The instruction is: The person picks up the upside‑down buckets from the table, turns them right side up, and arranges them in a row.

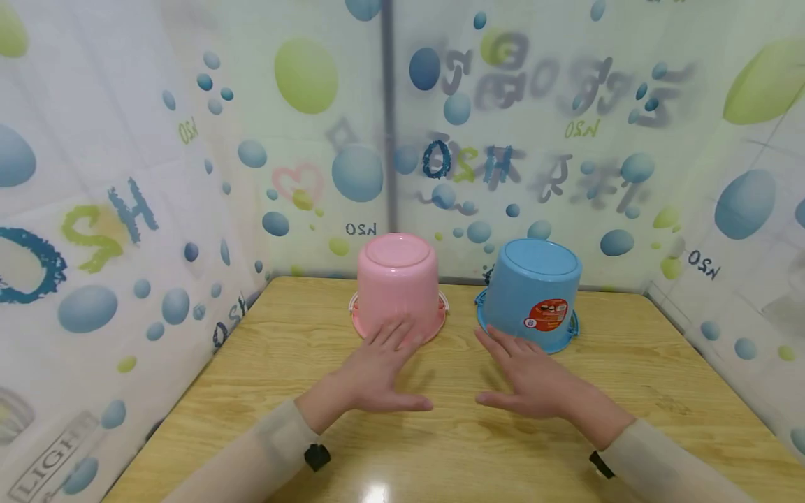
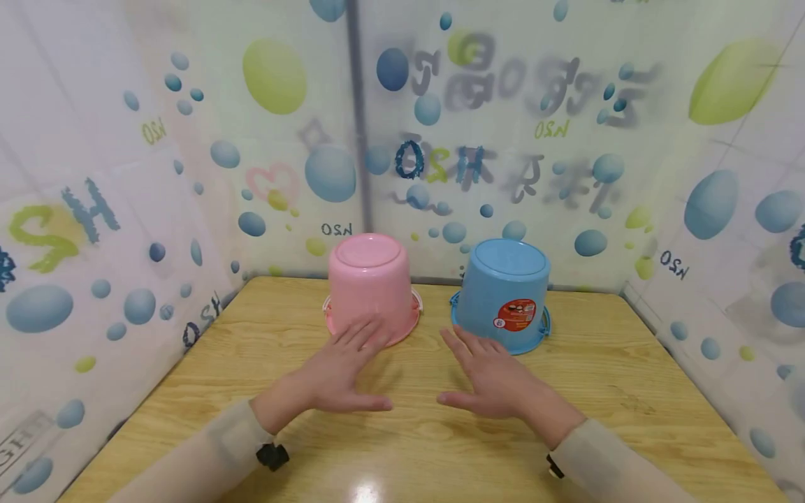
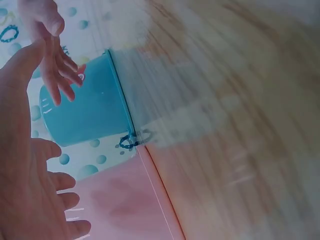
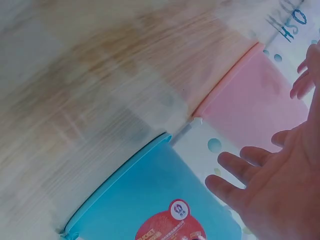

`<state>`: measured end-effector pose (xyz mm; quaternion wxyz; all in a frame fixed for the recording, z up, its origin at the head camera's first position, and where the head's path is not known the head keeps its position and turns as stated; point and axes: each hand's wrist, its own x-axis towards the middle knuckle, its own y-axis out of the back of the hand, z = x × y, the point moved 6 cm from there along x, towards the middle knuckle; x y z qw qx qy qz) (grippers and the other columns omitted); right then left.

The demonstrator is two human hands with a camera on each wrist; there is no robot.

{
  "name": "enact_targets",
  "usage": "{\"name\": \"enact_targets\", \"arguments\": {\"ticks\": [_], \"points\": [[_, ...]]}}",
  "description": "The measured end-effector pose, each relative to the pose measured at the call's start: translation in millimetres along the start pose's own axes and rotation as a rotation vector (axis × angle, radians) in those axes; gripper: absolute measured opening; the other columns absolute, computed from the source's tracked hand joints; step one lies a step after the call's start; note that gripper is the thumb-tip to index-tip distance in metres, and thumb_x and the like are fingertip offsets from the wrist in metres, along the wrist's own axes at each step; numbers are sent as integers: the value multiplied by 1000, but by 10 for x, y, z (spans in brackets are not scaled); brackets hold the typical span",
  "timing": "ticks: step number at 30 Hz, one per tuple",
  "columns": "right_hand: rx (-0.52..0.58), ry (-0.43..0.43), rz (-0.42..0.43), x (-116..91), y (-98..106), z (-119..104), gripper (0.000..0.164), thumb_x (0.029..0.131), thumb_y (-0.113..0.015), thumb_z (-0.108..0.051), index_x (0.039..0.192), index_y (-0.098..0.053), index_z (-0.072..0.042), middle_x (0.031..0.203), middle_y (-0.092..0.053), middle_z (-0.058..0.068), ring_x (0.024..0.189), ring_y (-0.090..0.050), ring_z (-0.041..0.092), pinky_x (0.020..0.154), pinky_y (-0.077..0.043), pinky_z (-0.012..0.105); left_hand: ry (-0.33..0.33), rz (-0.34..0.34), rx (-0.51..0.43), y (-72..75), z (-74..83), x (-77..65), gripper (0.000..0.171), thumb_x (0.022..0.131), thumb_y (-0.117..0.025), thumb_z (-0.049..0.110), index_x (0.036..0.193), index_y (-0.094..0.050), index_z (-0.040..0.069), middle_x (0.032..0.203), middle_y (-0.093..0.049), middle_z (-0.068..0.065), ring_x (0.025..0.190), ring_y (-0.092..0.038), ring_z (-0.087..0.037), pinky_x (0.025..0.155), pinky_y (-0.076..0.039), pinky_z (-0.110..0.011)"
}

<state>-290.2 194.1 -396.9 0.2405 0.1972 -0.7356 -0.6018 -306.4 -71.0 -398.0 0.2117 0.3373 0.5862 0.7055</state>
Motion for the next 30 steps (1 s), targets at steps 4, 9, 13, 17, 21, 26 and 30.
{"name": "enact_targets", "arguments": {"ticks": [4,9,13,17,21,26,30], "points": [[23,0,-14,82,-21,-20,105,102,-61,-75,177,-19,-16,178,-32,21,159,-42,47,122,-41,74,35,0,-5,18,-106,-92,117,90,-65,85,175,-28,13,183,-21,-20,171,-19,-41,134,-27,-66],[47,-24,-52,214,-63,-12,107,101,-57,-78,178,-16,-16,179,-31,21,161,-40,47,123,-40,73,89,-6,-33,58,-271,-230,118,91,-66,83,177,-22,15,185,-17,-16,172,-16,-40,132,-28,-70],[81,-43,-83,325,-90,-11,107,102,-58,-77,178,-15,-15,180,-29,21,162,-37,47,125,-38,73,127,-6,-60,85,-404,-319,117,91,-68,82,177,-24,16,184,-19,-16,170,-19,-43,128,-31,-74],[108,-87,-120,462,-142,12,108,101,-61,-75,179,-12,-17,181,-27,19,163,-35,47,128,-35,70,161,10,-70,104,-559,-386,115,91,-69,81,176,-27,16,183,-23,-15,168,-25,-45,127,-33,-74],[148,-115,-148,607,-205,48,110,101,-62,-74,179,-9,-19,181,-26,21,164,-34,48,130,-35,68,200,31,-92,114,-756,-424,114,92,-71,78,176,-28,14,180,-29,-18,165,-30,-48,128,-34,-72],[243,-166,-178,779,-282,115,111,101,-67,-70,179,-5,-20,181,-23,25,165,-30,48,131,-33,67,288,5,-143,92,-1045,-442,116,92,-72,78,176,-26,14,176,-32,-27,161,-34,-53,126,-37,-72],[315,-228,-201,914,-349,192,114,100,-71,-67,179,-2,-23,183,-16,23,169,-22,46,133,-28,67,373,-54,-230,30,-1262,-432,118,92,-71,79,178,-20,16,178,-29,-28,162,-33,-53,126,-37,-72]]}}
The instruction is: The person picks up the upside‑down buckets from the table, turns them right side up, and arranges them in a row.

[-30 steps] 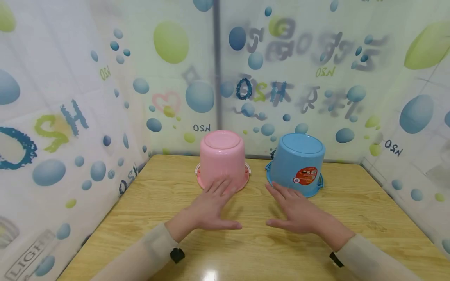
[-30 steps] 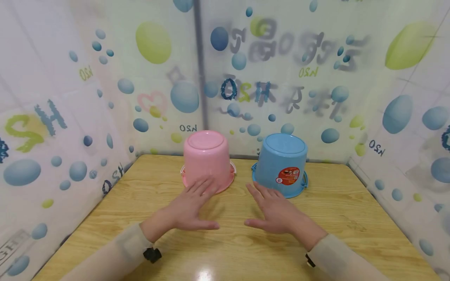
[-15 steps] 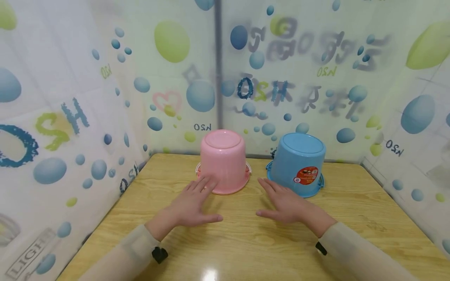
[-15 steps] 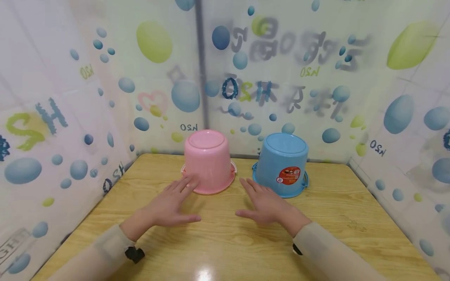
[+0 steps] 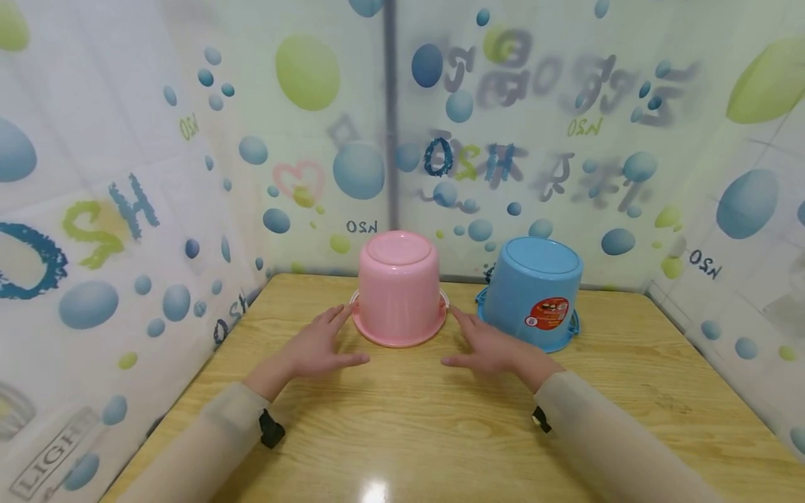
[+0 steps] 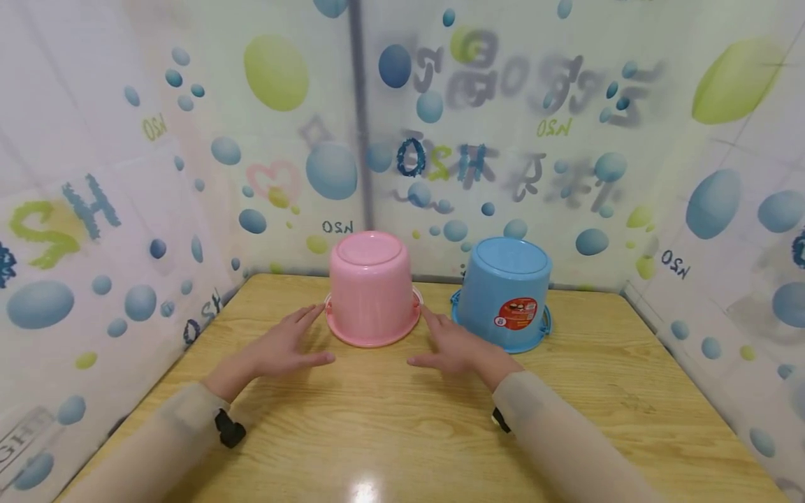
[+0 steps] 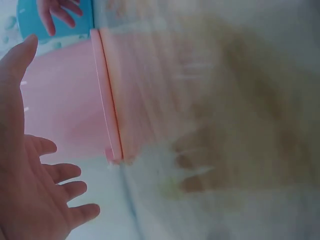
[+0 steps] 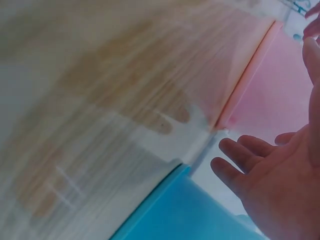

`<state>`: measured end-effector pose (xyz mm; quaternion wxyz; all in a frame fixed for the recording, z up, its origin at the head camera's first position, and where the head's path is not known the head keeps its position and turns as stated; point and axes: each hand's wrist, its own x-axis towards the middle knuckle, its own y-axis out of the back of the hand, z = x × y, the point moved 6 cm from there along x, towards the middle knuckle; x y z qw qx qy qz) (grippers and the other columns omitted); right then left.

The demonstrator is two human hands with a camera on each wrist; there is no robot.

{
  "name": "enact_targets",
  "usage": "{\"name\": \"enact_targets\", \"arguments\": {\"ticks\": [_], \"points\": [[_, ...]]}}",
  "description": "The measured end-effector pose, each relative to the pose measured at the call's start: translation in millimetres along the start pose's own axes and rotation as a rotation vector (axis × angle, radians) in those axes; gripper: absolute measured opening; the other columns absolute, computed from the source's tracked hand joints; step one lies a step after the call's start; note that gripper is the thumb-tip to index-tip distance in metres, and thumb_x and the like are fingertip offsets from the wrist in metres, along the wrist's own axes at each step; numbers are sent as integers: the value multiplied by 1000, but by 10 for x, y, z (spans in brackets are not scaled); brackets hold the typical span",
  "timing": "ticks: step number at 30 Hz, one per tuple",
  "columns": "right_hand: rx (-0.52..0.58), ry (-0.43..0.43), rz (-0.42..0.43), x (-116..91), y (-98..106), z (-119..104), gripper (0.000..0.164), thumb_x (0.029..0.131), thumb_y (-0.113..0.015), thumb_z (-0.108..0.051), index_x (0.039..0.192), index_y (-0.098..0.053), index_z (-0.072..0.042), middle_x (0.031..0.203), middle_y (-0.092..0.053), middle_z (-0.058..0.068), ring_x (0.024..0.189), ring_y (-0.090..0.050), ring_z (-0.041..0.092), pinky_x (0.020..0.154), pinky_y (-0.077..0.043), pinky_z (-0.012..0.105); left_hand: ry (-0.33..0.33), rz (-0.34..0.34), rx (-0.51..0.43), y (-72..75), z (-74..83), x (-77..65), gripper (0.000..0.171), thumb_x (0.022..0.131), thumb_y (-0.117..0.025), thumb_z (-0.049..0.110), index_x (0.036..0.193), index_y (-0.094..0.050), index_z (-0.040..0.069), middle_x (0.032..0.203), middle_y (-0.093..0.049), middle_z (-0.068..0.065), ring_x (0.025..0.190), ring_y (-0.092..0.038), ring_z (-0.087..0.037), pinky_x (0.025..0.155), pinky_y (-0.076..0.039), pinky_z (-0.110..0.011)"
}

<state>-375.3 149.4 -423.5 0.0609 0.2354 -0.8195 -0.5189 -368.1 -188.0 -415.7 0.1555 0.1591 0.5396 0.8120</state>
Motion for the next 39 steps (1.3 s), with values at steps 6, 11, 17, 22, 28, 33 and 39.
{"name": "enact_targets", "arguments": {"ticks": [6,11,17,22,28,33,39], "points": [[29,-30,-14,213,-7,87,118,99,-71,-69,179,2,-21,184,-13,23,170,-16,47,135,-24,67,45,-82,-155,-34,-166,168,121,93,-76,72,178,-13,15,180,-24,-26,166,-23,-52,131,-28,-72],[49,-48,-17,342,-2,116,122,97,-72,-70,178,5,-21,185,-8,21,172,-7,45,137,-18,65,62,-98,-225,-60,-279,317,124,92,-84,62,177,-12,6,180,-22,-27,167,-22,-50,134,-24,-69],[79,-38,-21,478,-9,95,123,98,-73,-68,178,5,-18,186,-5,16,172,-4,45,137,-16,65,114,-133,-219,-151,-449,468,133,88,-87,63,176,-8,3,180,-19,-30,168,-19,-50,136,-22,-66],[70,-31,-27,572,-18,70,124,98,-73,-68,178,4,-14,186,-7,18,172,-6,45,138,-17,65,123,-141,-223,-191,-527,563,138,86,-90,62,176,-6,0,180,-17,-31,168,-18,-51,136,-20,-66],[63,-33,-29,659,-10,39,129,95,-77,-66,177,7,-13,186,-8,18,172,-8,43,138,-17,62,98,-136,-254,-176,-494,629,139,86,-93,55,177,2,8,182,-14,-27,169,-15,-49,136,-18,-66],[61,-54,-39,692,-8,4,130,95,-80,-62,177,9,-16,185,-8,18,172,-8,43,139,-16,62,27,-118,-360,-185,-420,659,142,87,-96,39,177,12,22,184,-9,-24,169,-18,-48,137,-14,-66],[21,-49,-15,700,-2,-11,125,100,-77,-55,177,11,-12,184,-14,22,171,-14,45,138,-19,61,-21,-96,-383,-178,-376,682,137,91,-93,27,177,13,19,184,-6,-24,167,-23,-50,137,-18,-63]]}}
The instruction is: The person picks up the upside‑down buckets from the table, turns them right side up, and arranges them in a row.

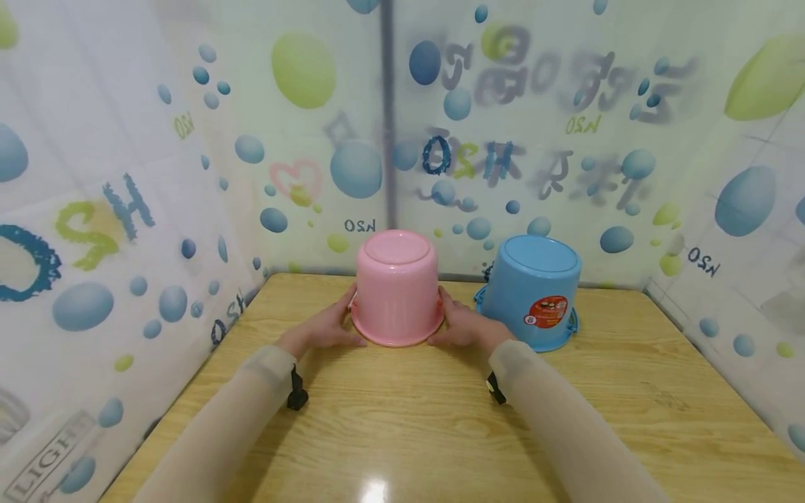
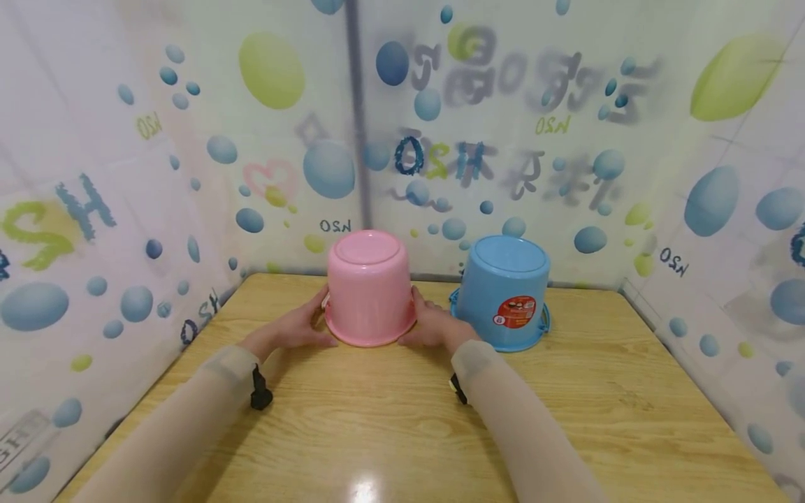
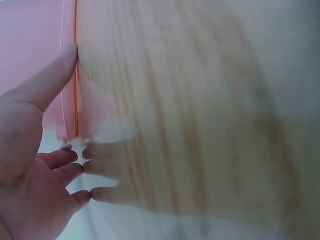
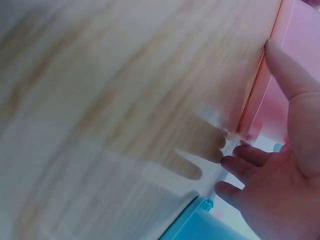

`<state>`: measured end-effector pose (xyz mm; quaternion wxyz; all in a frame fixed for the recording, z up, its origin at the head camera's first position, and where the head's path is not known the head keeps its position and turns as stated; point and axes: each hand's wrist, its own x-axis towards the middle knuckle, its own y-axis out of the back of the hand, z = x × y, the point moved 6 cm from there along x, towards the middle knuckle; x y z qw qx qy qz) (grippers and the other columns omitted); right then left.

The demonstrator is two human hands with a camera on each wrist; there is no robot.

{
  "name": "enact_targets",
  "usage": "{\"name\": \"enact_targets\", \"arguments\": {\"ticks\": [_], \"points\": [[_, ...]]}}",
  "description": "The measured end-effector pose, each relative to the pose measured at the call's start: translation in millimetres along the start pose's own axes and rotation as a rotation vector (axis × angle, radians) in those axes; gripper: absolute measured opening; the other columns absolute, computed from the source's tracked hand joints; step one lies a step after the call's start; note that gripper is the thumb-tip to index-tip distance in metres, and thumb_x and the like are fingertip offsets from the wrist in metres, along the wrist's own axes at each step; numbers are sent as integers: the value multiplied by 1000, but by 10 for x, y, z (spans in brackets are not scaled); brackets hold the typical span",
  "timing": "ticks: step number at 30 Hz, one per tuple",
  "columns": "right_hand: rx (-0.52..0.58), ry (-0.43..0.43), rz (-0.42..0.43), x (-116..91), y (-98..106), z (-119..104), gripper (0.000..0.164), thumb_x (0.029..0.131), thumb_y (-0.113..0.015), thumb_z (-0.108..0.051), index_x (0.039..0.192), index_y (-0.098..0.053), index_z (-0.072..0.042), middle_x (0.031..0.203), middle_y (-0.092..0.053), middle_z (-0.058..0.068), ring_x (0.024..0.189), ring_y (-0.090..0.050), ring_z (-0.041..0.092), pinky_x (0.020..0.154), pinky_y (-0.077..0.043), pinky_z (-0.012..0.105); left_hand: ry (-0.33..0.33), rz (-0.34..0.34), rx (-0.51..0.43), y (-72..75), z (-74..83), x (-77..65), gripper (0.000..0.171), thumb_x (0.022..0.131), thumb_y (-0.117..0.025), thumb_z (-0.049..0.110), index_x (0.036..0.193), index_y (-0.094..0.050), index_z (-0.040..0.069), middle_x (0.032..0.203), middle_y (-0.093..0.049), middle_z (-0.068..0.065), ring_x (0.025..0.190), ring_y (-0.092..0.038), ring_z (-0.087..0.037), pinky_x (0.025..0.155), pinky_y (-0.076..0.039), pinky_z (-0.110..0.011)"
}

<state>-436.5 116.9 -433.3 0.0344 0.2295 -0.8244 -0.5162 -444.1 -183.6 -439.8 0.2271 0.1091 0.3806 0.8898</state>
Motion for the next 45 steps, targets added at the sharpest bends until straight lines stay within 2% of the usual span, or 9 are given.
{"name": "enact_targets", "arguments": {"ticks": [4,8,13,18,20,26,35,39,45], "points": [[1,6,34,20,10,-6,124,100,-79,-52,177,8,-10,182,-21,24,169,-21,45,138,-22,60,-30,24,6,1,48,13,135,91,-93,21,176,11,12,181,-12,-30,166,-23,-51,136,-18,-64],[14,2,47,14,12,-9,126,99,-81,-51,177,9,-11,182,-23,22,169,-25,44,138,-23,59,-42,42,11,9,80,21,133,91,-93,21,177,8,10,180,-16,-30,168,-21,-48,137,-18,-63],[47,15,57,-38,37,-23,125,99,-80,-52,177,11,-18,182,-24,19,168,-27,42,138,-23,59,-33,40,15,21,85,-14,130,95,-90,26,177,11,17,181,-17,-28,167,-23,-49,136,-19,-65],[75,84,81,-90,84,-77,118,102,-76,-50,177,11,-22,184,-20,16,168,-28,42,137,-23,60,-31,46,-4,48,68,-86,124,99,-85,32,177,12,27,175,-36,-27,164,-32,-49,135,-22,-67],[92,106,83,-102,95,-93,116,103,-74,-50,177,12,-25,185,-16,14,169,-26,42,137,-22,61,-36,51,-16,63,64,-118,122,100,-83,34,177,11,29,176,-35,-24,164,-30,-49,135,-22,-67],[161,124,81,-169,127,-116,113,103,-73,-53,176,12,-37,186,-15,10,167,-30,44,135,-24,66,-11,65,-8,91,56,-198,116,101,-79,45,177,8,34,184,-11,-17,166,-24,-49,134,-23,-67],[207,62,97,-258,143,-73,107,102,-69,-66,174,8,-50,186,-16,10,165,-29,50,132,-25,72,-13,82,-59,97,122,-289,110,104,-76,47,177,5,35,186,-5,-8,169,-20,-45,135,-22,-65],[221,40,113,-287,147,-48,103,101,-66,-70,173,6,-54,185,-18,10,164,-30,51,131,-27,73,-40,98,-71,106,168,-313,106,106,-73,45,178,3,32,186,-7,-12,166,-24,-52,132,-25,-72],[251,57,131,-350,169,-71,95,102,-58,-77,171,4,-58,185,-18,9,164,-30,53,127,-30,78,-48,112,-121,112,230,-344,100,109,-69,43,178,3,30,177,-14,-30,163,-26,-58,127,-29,-77]]}}
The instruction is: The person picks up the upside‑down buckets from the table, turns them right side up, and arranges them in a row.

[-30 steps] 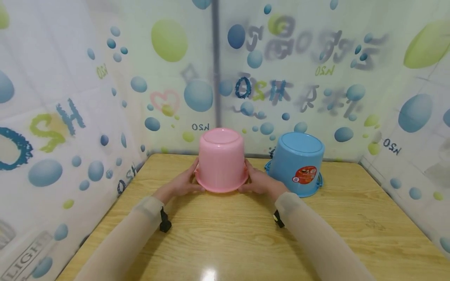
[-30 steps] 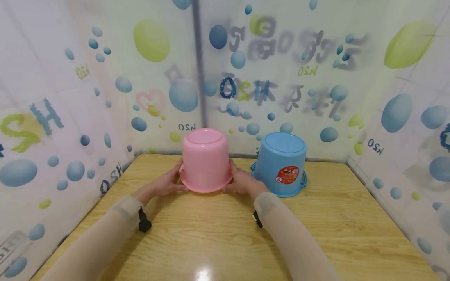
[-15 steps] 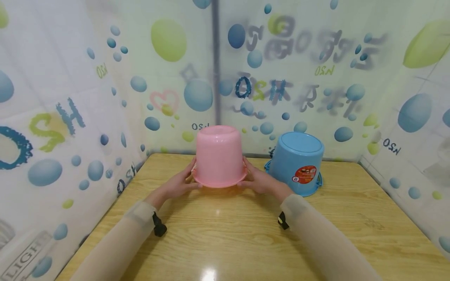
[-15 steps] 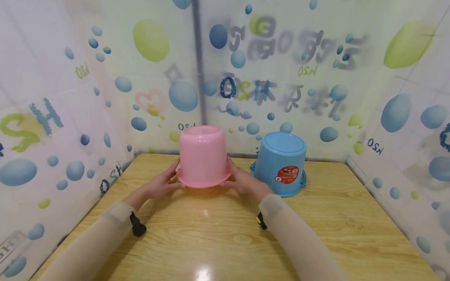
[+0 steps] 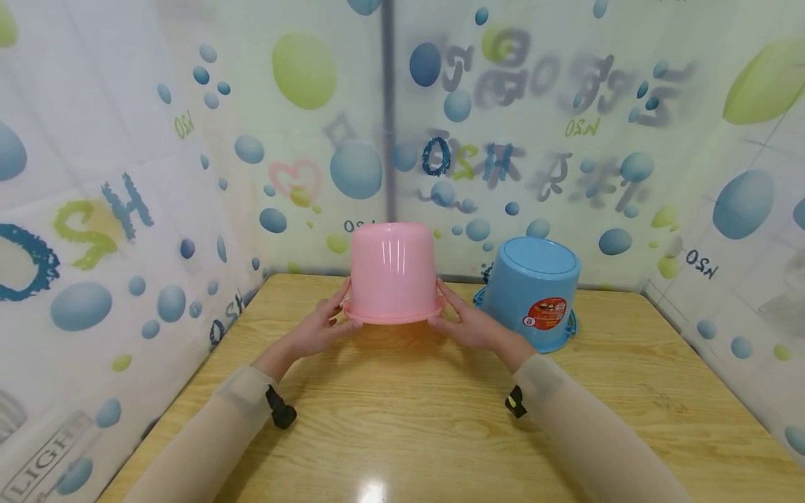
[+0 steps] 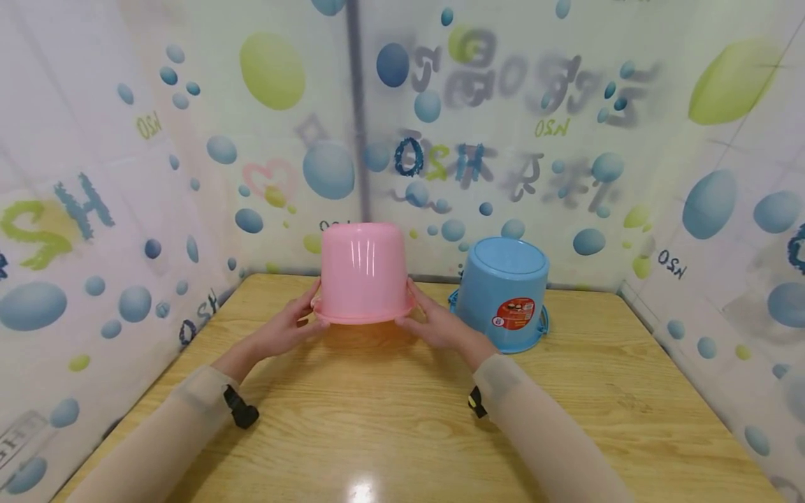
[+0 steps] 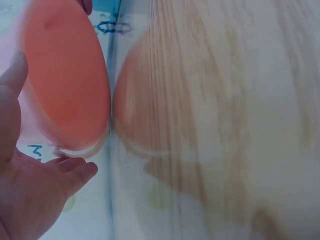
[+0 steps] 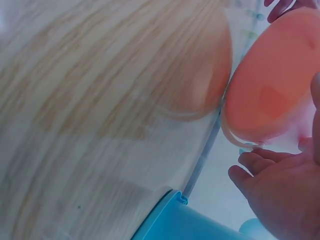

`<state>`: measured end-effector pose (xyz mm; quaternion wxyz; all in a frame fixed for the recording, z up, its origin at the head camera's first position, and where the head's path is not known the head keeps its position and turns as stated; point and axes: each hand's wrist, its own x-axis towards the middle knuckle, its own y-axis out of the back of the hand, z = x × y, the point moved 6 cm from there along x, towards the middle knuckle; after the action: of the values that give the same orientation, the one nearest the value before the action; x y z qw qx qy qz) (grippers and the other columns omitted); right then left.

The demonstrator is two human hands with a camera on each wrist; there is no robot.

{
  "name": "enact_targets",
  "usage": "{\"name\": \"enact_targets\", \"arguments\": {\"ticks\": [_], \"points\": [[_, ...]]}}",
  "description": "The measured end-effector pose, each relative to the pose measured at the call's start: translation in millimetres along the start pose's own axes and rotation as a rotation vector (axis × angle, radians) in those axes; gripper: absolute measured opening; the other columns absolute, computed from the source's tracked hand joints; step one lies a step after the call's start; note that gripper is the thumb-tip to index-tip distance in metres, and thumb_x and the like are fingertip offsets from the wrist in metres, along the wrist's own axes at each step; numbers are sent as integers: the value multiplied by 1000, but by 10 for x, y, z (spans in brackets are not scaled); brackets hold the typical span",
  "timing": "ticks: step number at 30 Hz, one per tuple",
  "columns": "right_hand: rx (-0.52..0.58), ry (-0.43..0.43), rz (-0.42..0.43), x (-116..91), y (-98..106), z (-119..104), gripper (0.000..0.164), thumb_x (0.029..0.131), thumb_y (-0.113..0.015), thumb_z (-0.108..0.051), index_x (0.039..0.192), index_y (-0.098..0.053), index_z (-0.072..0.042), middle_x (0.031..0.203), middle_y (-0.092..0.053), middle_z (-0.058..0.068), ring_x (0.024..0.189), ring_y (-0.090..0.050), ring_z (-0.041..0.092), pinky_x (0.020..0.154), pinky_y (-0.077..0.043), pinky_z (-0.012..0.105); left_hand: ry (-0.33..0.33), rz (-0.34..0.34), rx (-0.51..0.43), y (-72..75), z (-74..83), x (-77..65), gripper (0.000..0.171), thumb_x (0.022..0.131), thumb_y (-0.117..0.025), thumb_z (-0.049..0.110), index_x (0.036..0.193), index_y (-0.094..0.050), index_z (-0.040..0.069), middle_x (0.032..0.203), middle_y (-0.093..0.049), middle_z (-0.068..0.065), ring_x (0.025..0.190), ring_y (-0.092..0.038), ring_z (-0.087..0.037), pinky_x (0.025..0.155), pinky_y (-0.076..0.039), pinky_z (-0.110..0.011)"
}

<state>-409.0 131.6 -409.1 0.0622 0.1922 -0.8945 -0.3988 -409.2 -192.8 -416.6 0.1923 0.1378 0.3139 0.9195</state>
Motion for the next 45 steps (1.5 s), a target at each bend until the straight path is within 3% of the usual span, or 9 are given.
{"name": "enact_targets", "arguments": {"ticks": [4,7,11,14,16,26,32,39,45], "points": [[31,37,22,-43,14,-30,92,103,-56,-77,170,3,-60,186,-14,2,167,-25,49,127,-29,78,-12,18,-8,-8,54,-6,96,111,-66,44,178,2,32,178,-16,-27,163,-28,-54,127,-33,-75],[53,67,36,-66,11,-51,92,103,-58,-75,171,2,-59,187,-12,-2,169,-22,47,128,-27,78,-36,52,-6,2,107,-13,91,112,-64,41,178,-2,31,178,-22,-24,152,-33,-48,121,-44,-63],[73,106,62,-97,10,-92,93,104,-61,-70,173,-1,-55,187,-11,-4,171,-18,44,129,-25,78,-43,97,-35,16,158,-34,85,113,-63,36,178,-9,33,167,-28,-27,136,-30,-43,119,-42,-65],[85,126,85,-129,28,-140,92,106,-63,-65,175,-4,-49,187,-12,-2,171,-16,44,130,-23,78,-51,116,-65,23,197,-47,82,114,-63,34,178,-11,35,155,-29,-27,135,-30,-41,127,-31,-75],[90,129,95,-146,40,-167,91,107,-63,-62,176,-6,-46,187,-13,1,171,-16,45,129,-23,78,-60,127,-68,31,223,-54,82,113,-63,32,178,-12,35,149,-30,-26,132,-31,-39,126,-32,-75],[115,179,139,-217,97,-239,90,109,-65,-53,177,-7,-43,186,-15,2,170,-20,45,128,-25,79,-91,132,-110,49,270,-100,86,113,-64,29,178,-8,34,146,-29,-25,150,-36,-45,131,-22,-72],[133,238,181,-241,153,-288,93,110,-67,-42,179,-4,-35,186,-13,7,170,-18,44,129,-25,78,-132,145,-153,106,364,-137,89,113,-64,21,178,-4,31,154,-24,-29,166,-25,-48,133,-19,-69],[164,308,237,-245,222,-362,98,109,-71,-33,179,-2,-31,185,-17,11,169,-21,42,129,-24,79,-163,170,-125,192,494,-167,89,113,-63,20,178,-3,28,163,-21,-27,169,-22,-45,134,-19,-69],[191,349,272,-252,284,-442,102,107,-72,-28,178,0,-32,181,-24,13,164,-31,43,127,-24,81,-192,207,-122,260,587,-154,83,113,-65,19,178,-14,27,163,-26,-22,166,-27,-40,134,-21,-68]]}}
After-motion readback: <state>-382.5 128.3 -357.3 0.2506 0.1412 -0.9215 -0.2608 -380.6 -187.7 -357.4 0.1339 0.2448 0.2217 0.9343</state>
